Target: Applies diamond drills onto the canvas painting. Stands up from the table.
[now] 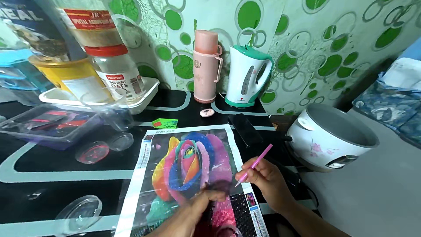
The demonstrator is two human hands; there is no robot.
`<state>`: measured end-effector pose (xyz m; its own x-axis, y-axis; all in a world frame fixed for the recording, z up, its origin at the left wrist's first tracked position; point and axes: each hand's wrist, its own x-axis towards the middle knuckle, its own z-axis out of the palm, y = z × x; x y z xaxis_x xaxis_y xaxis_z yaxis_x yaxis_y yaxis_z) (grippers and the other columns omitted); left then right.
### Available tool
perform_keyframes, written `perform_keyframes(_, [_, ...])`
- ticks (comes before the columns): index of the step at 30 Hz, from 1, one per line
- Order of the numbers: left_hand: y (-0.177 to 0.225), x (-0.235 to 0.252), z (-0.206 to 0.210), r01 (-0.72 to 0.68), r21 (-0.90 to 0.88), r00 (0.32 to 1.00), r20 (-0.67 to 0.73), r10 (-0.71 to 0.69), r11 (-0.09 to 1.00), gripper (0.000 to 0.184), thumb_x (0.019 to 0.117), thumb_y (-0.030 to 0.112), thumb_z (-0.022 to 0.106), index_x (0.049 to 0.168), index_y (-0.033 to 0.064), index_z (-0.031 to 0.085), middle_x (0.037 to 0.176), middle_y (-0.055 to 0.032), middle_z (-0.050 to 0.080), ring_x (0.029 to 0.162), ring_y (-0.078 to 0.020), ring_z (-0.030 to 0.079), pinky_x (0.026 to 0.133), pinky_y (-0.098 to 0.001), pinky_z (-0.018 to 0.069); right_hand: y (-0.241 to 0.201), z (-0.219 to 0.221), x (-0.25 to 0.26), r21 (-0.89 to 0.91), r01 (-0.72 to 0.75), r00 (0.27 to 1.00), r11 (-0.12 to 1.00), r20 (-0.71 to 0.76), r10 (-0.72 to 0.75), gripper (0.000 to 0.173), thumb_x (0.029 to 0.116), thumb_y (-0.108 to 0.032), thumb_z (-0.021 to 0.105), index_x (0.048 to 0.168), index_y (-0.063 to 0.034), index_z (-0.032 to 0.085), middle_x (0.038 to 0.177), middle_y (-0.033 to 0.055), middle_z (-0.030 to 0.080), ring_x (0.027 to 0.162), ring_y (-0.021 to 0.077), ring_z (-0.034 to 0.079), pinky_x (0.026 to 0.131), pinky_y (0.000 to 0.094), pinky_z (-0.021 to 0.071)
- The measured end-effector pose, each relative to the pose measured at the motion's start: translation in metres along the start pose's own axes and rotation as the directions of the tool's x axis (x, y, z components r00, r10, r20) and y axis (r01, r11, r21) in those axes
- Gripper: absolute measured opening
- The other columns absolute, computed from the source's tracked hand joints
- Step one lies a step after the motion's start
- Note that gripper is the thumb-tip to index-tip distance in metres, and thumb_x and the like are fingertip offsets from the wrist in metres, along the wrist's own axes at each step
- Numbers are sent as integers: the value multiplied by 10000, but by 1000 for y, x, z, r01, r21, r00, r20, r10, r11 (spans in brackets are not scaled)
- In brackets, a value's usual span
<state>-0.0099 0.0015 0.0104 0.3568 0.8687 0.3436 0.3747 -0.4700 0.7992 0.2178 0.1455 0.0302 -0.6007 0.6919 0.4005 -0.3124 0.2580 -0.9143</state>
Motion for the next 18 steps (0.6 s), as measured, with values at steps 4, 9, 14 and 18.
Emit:
perform_keyframes(4, [1, 0, 4, -2, 194, 998, 58, -9, 981, 1043, 688, 705, 793, 1405, 4, 505, 1410, -207, 579, 1399, -310, 492, 1233, -511, 291, -1, -8, 2, -4, 47, 998, 999, -27, -47, 126, 1016, -200, 632, 1072, -116, 705, 998, 20, 774, 924, 139, 758, 860, 316, 630])
perform_keyframes(9, [-2, 1, 7, -56, 262, 995, 93, 33, 963, 928, 708, 714, 771, 1347, 69, 577, 1418, -200, 579, 1425, -329, 466, 1238, -565, 244, 0, -13, 0, -79, 117, 993, 990, -25, -120, 93, 1008, -169, 642, 1042, -128, 719, 992, -7, 766, 937, 101, 738, 868, 283, 611])
perform_keyframes(14, [-2, 0, 10, -61, 339, 995, 91, 32, 939, 861, 721, 752, 723, 1313, 136, 618, 1452, -222, 542, 1448, -391, 420, 1218, -664, 184, -3, -12, -5, -162, 161, 985, 974, 90, -148, 61, 996, -134, 654, 1021, -104, 700, 949, -47, 739, 866, 28, 704, 832, 234, 604])
perform_keyframes(18, [-4, -1, 11, -73, 370, 996, 80, 47, 926, 813, 724, 766, 712, 1303, 201, 634, 1469, -204, 532, 1460, -381, 407, 1212, -676, 202, -12, -3, -16, -143, 200, 954, 969, 255, -160, 111, 976, -135, 695, 1067, -78, 668, 950, -10, 732, 869, 39, 710, 816, 233, 612])
